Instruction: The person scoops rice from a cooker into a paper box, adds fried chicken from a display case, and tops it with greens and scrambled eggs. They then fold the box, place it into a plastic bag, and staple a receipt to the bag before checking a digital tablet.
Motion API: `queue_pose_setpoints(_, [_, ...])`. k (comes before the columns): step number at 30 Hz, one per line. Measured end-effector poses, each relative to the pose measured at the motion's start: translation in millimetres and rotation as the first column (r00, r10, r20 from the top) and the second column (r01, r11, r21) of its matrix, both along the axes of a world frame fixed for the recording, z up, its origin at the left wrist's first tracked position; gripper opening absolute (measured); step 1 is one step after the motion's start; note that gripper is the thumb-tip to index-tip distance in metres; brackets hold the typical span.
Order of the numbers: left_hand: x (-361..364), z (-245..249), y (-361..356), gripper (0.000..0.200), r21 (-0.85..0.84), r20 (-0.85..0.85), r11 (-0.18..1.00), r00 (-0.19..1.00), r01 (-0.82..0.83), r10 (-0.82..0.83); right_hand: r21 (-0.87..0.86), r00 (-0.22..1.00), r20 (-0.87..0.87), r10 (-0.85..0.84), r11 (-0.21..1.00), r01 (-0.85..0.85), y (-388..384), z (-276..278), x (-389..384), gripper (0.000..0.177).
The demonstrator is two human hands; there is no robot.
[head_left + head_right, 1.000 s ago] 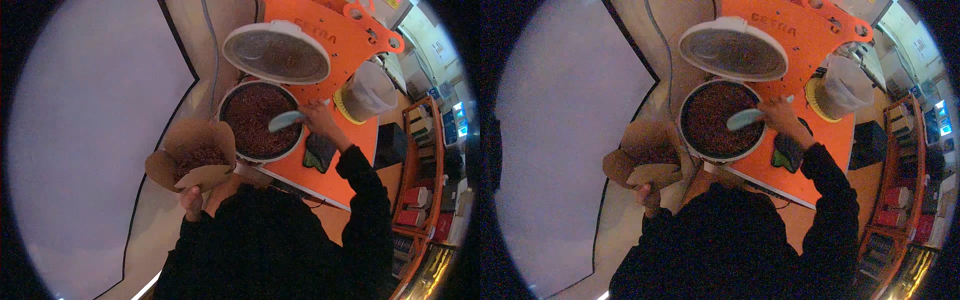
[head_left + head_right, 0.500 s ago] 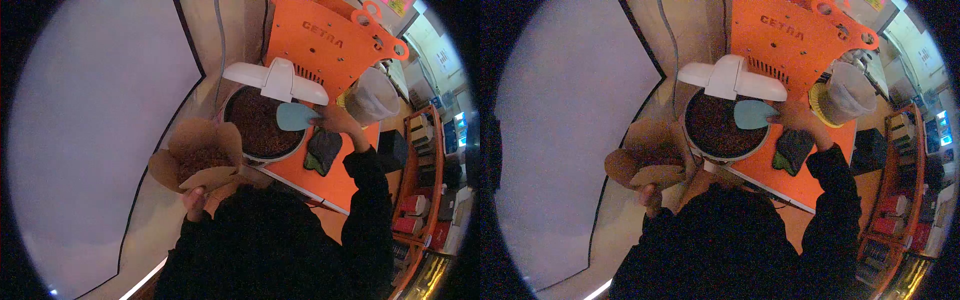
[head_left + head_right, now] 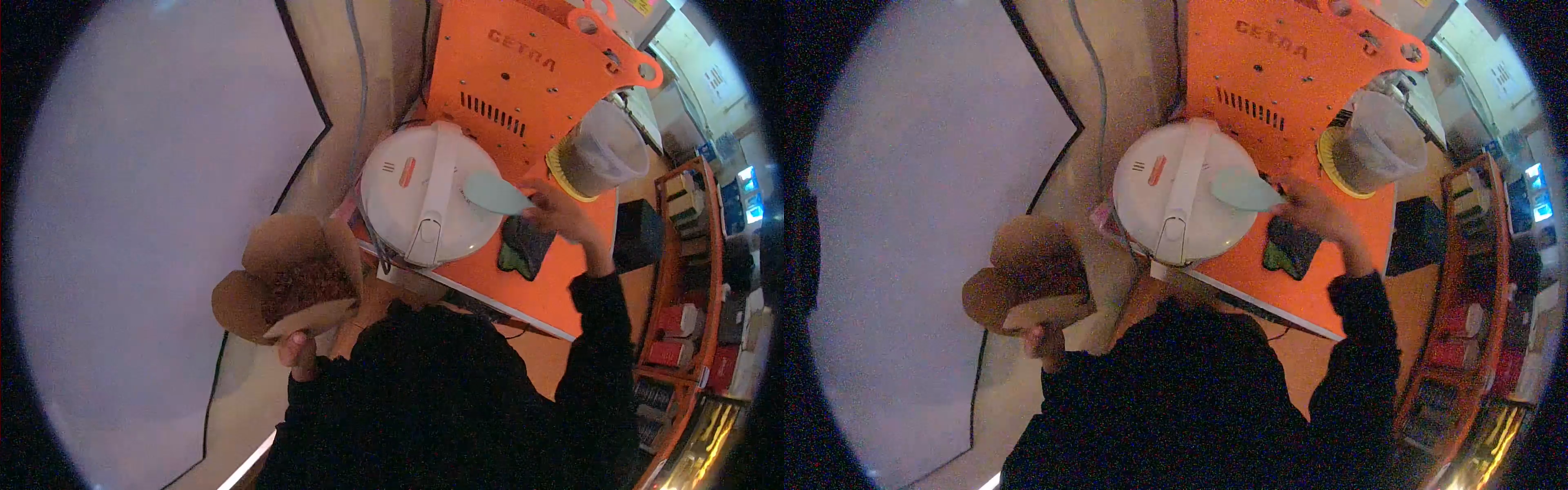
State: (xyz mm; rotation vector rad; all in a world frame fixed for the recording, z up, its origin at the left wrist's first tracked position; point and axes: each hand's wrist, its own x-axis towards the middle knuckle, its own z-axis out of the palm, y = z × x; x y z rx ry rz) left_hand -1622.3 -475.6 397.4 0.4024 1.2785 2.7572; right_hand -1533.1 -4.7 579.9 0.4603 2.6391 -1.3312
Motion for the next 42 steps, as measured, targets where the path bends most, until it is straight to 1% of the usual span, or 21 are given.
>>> queue_pose_setpoints(3, [-17.4,3.9,5.4,0.047,-0.032,0.017,0.999,0.999,0.038,-0.038,0.328,0.955,-0.296,-0.015,0.937,0.117,-42.7,-31.4,-26.7,0.039])
queue_pose_setpoints(5, [-37.0,19.0,21.5,0.050,-0.060,0.006,0.993,0.995,0.102,-0.102,0.255,0.970,-0.179,-0.164,0.945,0.206,-77.3,-35.5,-44.6,0.036])
queue_pose_setpoints(7, [-58.6,31.9,44.9,0.053,-0.085,-0.008,0.976,0.979,0.201,-0.203,0.580,0.953,-0.293,-0.077,0.778,0.241,-105.2,-52.5,-57.5,0.033])
queue_pose_setpoints(9, [-74.4,42.0,77.6,0.056,-0.098,-0.012,0.940,0.944,0.327,-0.330,0.633,0.979,-0.136,-0.153,0.746,0.205,-116.2,-37.2,-64.7,0.033])
queue_pose_setpoints(11, [-77.9,50.4,115.6,0.059,-0.139,-0.013,0.868,0.876,0.476,-0.482,0.569,0.904,-0.419,-0.087,0.751,0.335,-105.9,-48.3,-42.5,0.033])
queue_pose_setpoints(14, [-51.1,68.4,182.1,0.063,-0.190,-0.018,0.700,0.711,0.688,-0.703,0.220,0.834,-0.494,-0.246,0.892,0.394,-100.1,0.4,31.7,0.037])
queue_pose_setpoints(15, [-32.6,73.5,203.3,0.065,-0.217,-0.015,0.623,0.636,0.751,-0.772,0.010,0.844,-0.472,-0.256,0.955,0.296,-99.1,5.1,65.2,0.041])
queue_pose_setpoints(16, [-10.6,79.5,223.5,0.066,-0.251,-0.013,0.537,0.552,0.805,-0.834,-0.209,0.846,-0.465,-0.260,0.961,0.181,-99.7,8.7,98.2,0.046])
queue_pose_setpoints(17, [15.2,84.6,242.9,0.068,-0.290,-0.012,0.442,0.459,0.849,-0.888,-0.412,0.839,-0.477,-0.260,0.910,0.047,-102.5,9.7,131.1,0.051])
queue_pose_setpoints(19, [75.6,94.2,275.6,0.071,-0.374,-0.005,0.236,0.252,0.897,-0.968,-0.722,0.757,-0.509,-0.409,0.682,-0.116,-120.1,-4.2,197.2,0.071])
queue_pose_setpoints(21, [144.4,106.6,303.3,0.074,-0.463,0.017,0.003,0.012,0.886,-1.000,-0.828,0.682,-0.382,-0.624,0.559,0.047,-139.2,-23.3,273.8,0.080])
queue_pose_setpoints(23, [216.8,114.6,312.3,0.077,-0.561,0.046,-0.219,-0.235,0.798,-0.971,-0.884,0.562,-0.265,-0.783,0.431,0.182,-162.3,-27.5,352.8,0.084])
queue_pose_setpoints(27, [381.6,147.0,341.5,0.083,-0.705,0.055,-0.482,-0.637,0.521,-0.769,-0.928,0.263,-0.036,-0.964,0.129,0.348,-223.0,12.5,497.4,0.085])
queue_pose_setpoints(29, [466.3,160.2,358.4,0.086,-0.672,0.028,-0.611,-0.811,0.417,-0.584,-0.952,0.061,0.018,-0.998,0.001,0.307,-241.0,10.9,556.2,0.086])
queue_pose_setpoints(31, [525.2,164.4,370.2,0.094,-0.545,-0.037,-0.771,-0.928,0.329,-0.370,-0.981,-0.184,-0.026,-0.983,-0.011,0.196,-251.1,-22.7,589.3,0.090])
queue_pose_setpoints(33, [570.8,113.9,368.4,0.094,-0.665,-0.029,-0.621,-0.845,0.415,-0.534,-0.961,-0.308,-0.064,-0.949,-0.025,0.277,-255.2,-54.3,634.3,0.085])
queue_pose_setpoints(34, [593.5,111.3,373.4,0.089,-0.589,0.014,-0.700,-0.861,0.404,-0.509,-0.950,-0.366,-0.086,-0.927,-0.034,0.310,-254.7,-74.3,655.5,0.082])
queue_pose_setpoints(36, [632.7,104.5,390.0,0.079,-0.413,0.099,-0.832,-0.890,0.369,-0.444,-0.936,-0.481,-0.039,-0.876,-0.136,0.323,-247.2,-120.9,682.7,0.084])
queue_pose_setpoints(38, [676.8,87.1,408.9,0.069,-0.264,0.467,-0.939,-0.822,0.222,-0.326,-0.906,-0.551,0.011,-0.835,-0.242,0.347,-234.6,-145.8,717.9,0.090])
queue_pose_setpoints(40, [722.6,54.0,437.7,0.061,-0.053,0.691,-0.983,-0.704,0.177,-0.164,-0.890,-0.555,0.042,-0.831,-0.284,0.357,-210.5,-139.8,757.6,0.088])
queue_pose_setpoints(42, [774.9,16.6,476.9,0.057,0.169,0.780,-0.962,-0.626,0.215,-0.003,-0.882,-0.559,0.093,-0.824,-0.329,0.337,-182.7,-150.3,800.6,0.085])
